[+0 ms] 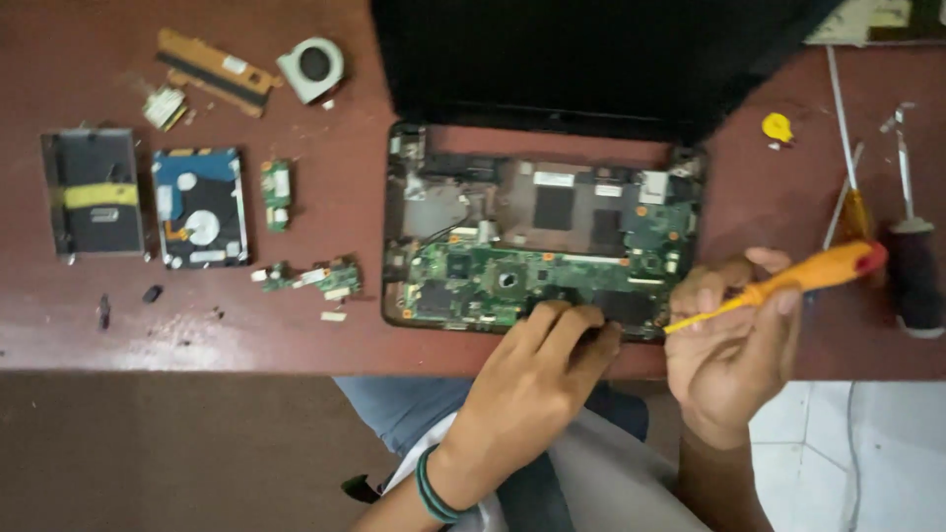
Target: The person uses a screwdriver to remove screws from a laptop motherboard and then lifts the board out of the laptop chassis. They hold the motherboard in their hands, turning it over to show both sides, while other disassembled parts like a hard drive and fan sit on the table.
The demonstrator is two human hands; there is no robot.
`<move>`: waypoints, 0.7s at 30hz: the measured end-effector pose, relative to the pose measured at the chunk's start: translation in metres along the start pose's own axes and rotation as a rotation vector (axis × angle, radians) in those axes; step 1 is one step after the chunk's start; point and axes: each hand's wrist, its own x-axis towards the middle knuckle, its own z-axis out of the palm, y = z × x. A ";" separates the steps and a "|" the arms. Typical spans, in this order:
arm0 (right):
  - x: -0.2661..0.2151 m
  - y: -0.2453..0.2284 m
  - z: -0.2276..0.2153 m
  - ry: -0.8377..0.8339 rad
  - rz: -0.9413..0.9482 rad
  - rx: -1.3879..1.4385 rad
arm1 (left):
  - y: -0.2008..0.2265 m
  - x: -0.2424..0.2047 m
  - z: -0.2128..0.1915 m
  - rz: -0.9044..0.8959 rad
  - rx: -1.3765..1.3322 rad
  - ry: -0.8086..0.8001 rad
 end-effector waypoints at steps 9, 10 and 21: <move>0.002 -0.001 -0.002 -0.063 0.030 0.085 | 0.017 0.009 0.003 -0.191 -0.174 0.013; 0.001 -0.002 -0.003 -0.060 0.031 0.089 | 0.019 0.010 0.004 -0.192 -0.171 0.008; 0.001 0.000 -0.009 -0.094 0.027 0.060 | 0.014 0.029 0.011 -0.352 -0.251 -0.083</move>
